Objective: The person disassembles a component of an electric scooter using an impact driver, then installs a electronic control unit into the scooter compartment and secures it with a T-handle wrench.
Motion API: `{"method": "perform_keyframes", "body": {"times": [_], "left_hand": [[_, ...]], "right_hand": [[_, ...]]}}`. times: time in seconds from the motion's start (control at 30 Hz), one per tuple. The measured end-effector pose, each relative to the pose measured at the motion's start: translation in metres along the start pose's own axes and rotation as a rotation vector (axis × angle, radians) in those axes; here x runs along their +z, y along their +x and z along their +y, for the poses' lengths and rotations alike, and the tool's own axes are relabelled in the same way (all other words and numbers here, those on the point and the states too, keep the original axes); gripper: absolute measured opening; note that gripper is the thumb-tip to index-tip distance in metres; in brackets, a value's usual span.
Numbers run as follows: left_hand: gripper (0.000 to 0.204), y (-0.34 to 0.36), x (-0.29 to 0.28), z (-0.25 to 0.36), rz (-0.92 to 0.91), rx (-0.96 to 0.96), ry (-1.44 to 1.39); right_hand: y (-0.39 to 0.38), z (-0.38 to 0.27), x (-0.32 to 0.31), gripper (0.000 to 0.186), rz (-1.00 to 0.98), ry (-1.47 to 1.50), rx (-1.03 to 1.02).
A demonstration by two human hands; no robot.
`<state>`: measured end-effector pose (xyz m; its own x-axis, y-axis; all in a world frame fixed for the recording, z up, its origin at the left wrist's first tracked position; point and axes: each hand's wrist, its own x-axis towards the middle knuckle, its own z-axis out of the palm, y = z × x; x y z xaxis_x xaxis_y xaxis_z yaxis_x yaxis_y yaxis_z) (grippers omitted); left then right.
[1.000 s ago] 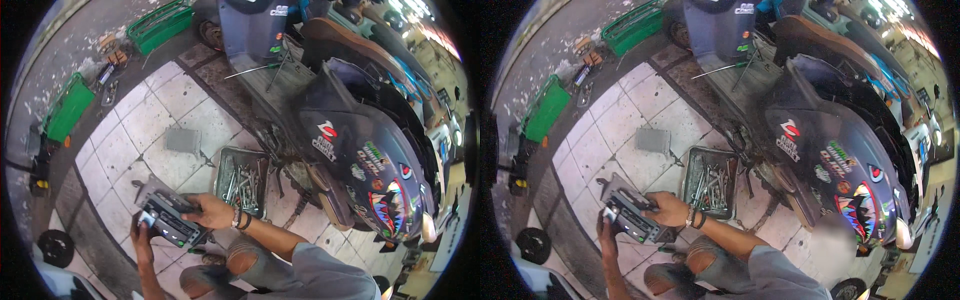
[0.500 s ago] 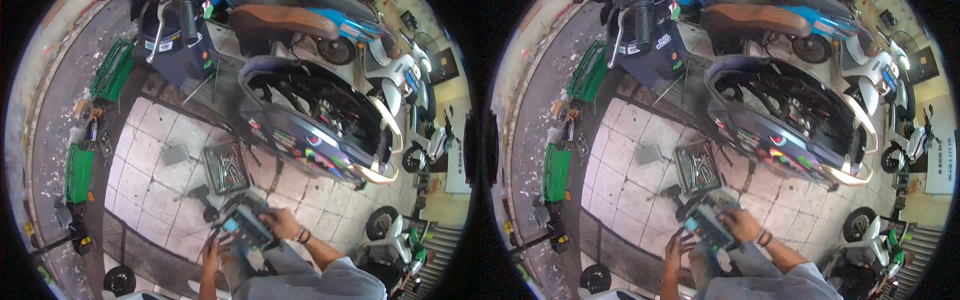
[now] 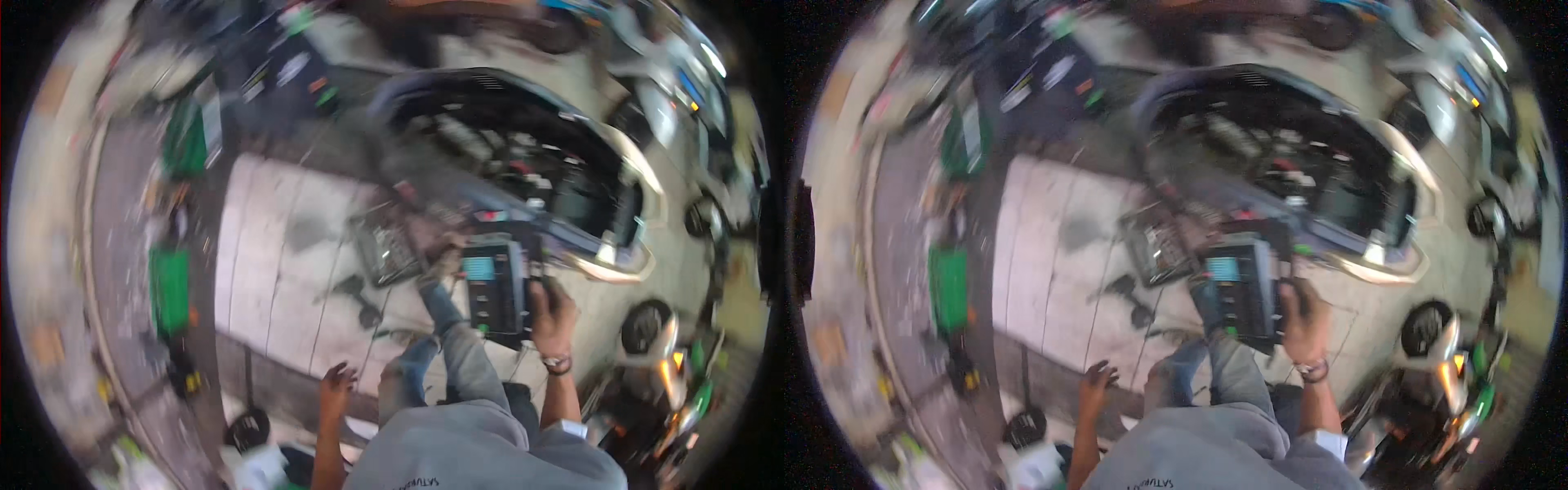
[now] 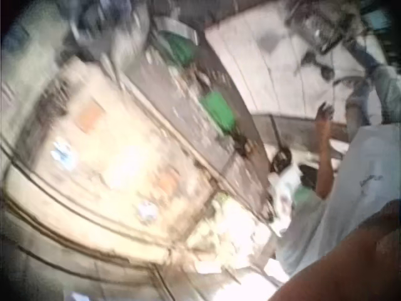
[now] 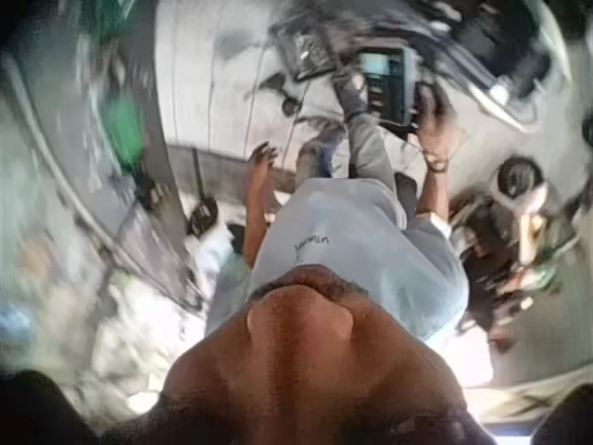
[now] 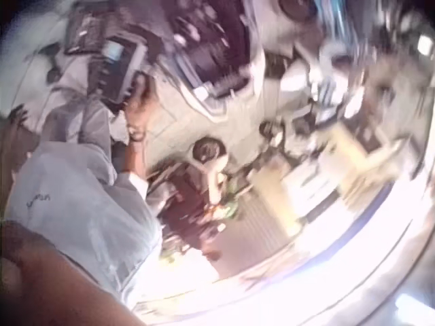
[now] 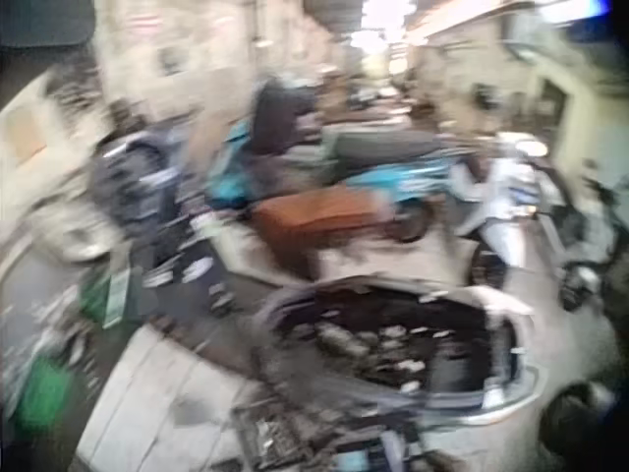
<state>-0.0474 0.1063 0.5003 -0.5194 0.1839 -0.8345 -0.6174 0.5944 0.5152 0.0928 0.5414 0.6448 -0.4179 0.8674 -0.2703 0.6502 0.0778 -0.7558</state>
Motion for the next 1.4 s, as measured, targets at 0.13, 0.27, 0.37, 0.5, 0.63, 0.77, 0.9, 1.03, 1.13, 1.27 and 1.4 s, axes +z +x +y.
{"method": "perform_keyframes", "body": {"times": [0.13, 0.27, 0.37, 0.5, 0.63, 0.77, 0.9, 1.03, 1.13, 1.27, 1.4], "left_hand": [[0.044, 0.051, 0.036, 0.09, 0.052, 0.111, 0.004], [0.046, 0.063, 0.123, 0.172, -0.102, 0.388, 0.004], [0.04, 0.043, 0.168, 0.203, -0.165, 0.327, 0.265], [0.032, 0.01, 0.151, 0.273, -0.036, 0.289, 0.118], [0.031, -0.035, 0.128, 0.361, 0.174, 0.467, 0.075], [0.03, -0.079, 0.15, 0.431, 0.282, 0.641, 0.251], [0.026, -0.065, 0.15, 0.44, 0.334, 0.816, 0.269], [0.026, -0.052, 0.156, 0.447, 0.263, 0.767, 0.382], [0.027, -0.052, 0.19, 0.47, 0.169, 0.823, 0.427], [0.029, 0.002, 0.224, 0.479, 0.09, 0.786, 0.386], [0.032, 0.084, 0.33, 0.465, -0.184, 0.717, 0.615]], "right_hand": [[0.056, -0.01, -0.021, 0.02, 0.119, 0.073, -0.066], [0.111, 0.005, -0.074, 0.017, 0.38, -0.149, -0.185], [0.145, 0.031, -0.121, 0.023, 0.494, -0.093, -0.038], [0.169, 0.08, -0.139, 0.039, 0.55, 0.147, 0.125], [0.181, 0.098, -0.126, 0.042, 0.648, 0.395, 0.171], [0.183, 0.118, -0.123, 0.052, 0.597, 0.363, 0.204], [0.18, 0.122, -0.124, 0.047, 0.663, 0.301, 0.206], [0.179, 0.122, -0.13, 0.031, 0.639, 0.361, 0.117], [0.176, 0.118, -0.132, 0.027, 0.674, 0.351, 0.152], [0.183, 0.116, -0.129, 0.02, 0.58, 0.194, 0.18], [0.198, 0.103, -0.114, 0.015, 0.506, 0.113, 0.132]]}}
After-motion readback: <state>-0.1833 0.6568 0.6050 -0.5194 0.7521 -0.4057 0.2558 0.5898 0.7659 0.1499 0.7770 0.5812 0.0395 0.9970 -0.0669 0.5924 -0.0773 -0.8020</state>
